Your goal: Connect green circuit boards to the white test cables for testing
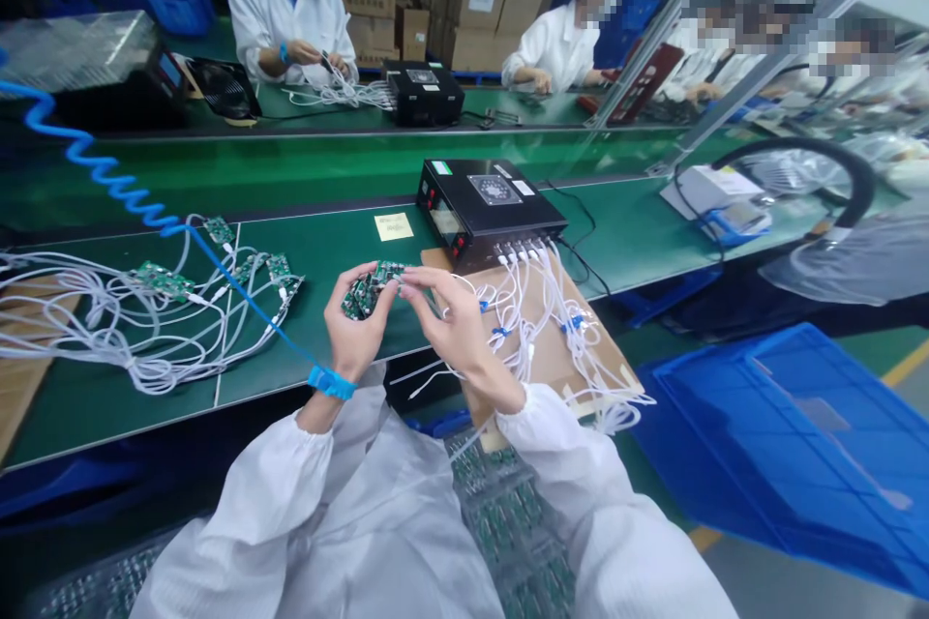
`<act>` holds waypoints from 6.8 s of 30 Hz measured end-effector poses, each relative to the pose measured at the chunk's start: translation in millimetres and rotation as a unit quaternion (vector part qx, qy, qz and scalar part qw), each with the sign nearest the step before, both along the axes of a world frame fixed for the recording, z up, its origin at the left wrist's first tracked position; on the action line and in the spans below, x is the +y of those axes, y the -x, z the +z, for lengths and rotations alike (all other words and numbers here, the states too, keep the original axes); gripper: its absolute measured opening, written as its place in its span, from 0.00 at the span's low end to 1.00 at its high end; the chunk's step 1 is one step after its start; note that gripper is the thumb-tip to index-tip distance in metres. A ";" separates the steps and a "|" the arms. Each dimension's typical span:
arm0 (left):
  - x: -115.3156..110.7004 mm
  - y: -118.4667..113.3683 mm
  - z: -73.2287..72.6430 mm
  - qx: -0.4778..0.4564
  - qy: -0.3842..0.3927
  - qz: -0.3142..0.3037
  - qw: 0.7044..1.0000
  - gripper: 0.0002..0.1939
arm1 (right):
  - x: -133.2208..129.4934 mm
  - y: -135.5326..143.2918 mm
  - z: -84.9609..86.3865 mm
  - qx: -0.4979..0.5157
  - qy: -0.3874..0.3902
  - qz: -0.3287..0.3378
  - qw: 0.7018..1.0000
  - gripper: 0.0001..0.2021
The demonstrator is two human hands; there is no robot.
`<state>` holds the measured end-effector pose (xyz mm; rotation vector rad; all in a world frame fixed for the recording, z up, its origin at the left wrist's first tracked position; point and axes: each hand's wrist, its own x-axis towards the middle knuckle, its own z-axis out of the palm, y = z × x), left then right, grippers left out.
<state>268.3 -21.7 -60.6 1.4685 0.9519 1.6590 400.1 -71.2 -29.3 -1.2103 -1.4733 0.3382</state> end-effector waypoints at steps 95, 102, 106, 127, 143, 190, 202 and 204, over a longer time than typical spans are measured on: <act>-5.3 48.7 5.4 0.183 0.260 -0.377 0.870 0.18 | -54.4 -19.7 -41.4 -0.502 0.308 -0.050 0.806 0.08; -36.3 45.5 -18.4 0.299 0.294 -0.483 0.768 0.24 | -64.1 -44.3 -29.5 -0.357 0.317 0.030 0.878 0.06; -46.1 39.2 -38.0 0.318 0.324 -0.471 0.756 0.26 | -68.0 -51.0 -22.8 -0.294 0.324 0.040 0.898 0.07; -40.9 17.2 -28.7 0.259 0.230 -0.448 0.824 0.18 | -107.3 -36.8 -31.5 -0.379 0.217 -0.016 0.900 0.09; -18.0 12.8 1.7 0.266 0.207 -0.368 0.867 0.16 | -110.5 -66.5 -17.7 -0.299 0.240 0.054 0.922 0.05; -24.4 8.7 21.6 -0.232 0.410 -0.121 0.874 0.19 | -43.4 -25.2 -4.1 -0.113 0.103 -0.024 0.988 0.05; -25.8 8.1 19.9 -0.246 0.372 -0.121 0.887 0.24 | -40.6 -24.6 -8.3 -0.137 0.054 -0.056 0.987 0.07; -25.7 7.9 20.0 -0.243 0.369 -0.117 0.890 0.24 | -40.4 -24.0 -8.6 -0.137 0.058 -0.047 0.988 0.07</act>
